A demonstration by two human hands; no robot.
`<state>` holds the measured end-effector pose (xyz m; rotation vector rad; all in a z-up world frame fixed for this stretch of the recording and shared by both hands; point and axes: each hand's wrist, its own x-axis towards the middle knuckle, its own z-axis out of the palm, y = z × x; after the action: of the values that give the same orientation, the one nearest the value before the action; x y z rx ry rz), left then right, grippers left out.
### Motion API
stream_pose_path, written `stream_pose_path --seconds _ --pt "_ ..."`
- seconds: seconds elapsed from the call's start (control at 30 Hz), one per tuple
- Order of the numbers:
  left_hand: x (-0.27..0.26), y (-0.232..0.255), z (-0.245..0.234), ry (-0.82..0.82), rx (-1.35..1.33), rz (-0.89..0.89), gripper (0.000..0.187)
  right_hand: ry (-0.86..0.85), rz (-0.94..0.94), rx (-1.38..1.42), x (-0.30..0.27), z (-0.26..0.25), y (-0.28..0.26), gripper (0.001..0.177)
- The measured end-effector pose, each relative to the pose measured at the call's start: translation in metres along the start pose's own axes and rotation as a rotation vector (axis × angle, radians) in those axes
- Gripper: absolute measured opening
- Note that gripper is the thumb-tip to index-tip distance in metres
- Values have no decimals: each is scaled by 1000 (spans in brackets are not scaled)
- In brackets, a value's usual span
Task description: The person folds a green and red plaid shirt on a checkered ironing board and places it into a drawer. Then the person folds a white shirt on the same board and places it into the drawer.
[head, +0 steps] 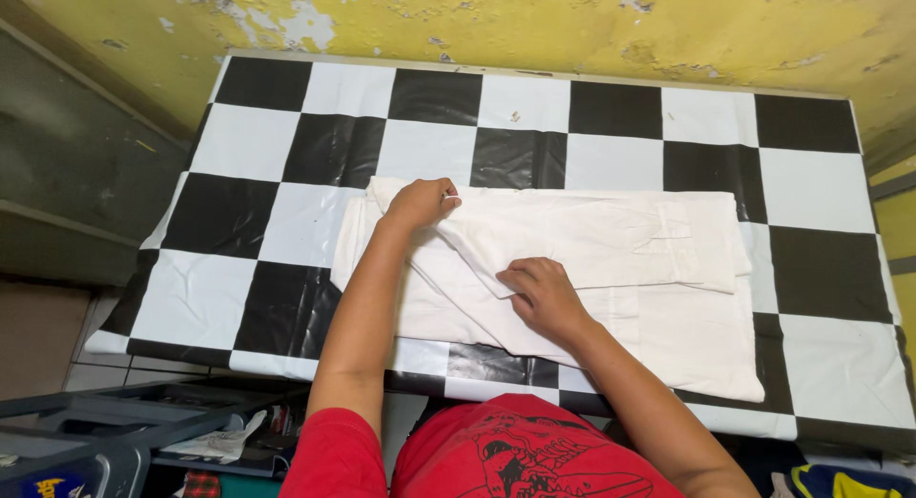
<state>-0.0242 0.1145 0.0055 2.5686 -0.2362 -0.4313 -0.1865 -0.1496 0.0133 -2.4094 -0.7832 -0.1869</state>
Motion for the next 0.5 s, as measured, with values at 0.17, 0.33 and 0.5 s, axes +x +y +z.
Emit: stream_pose_path --seconds 0.17,0.33,0.5 --pt "3 -32 0 61 -122 82 26 11 6 3 4 4 3 23" --pt "7 -52 5 13 -65 37 28 -180 33 24 0 -2 10 25" --pt "3 -52 2 -28 -68 -9 33 232 557 -77 -13 -38 66 29"
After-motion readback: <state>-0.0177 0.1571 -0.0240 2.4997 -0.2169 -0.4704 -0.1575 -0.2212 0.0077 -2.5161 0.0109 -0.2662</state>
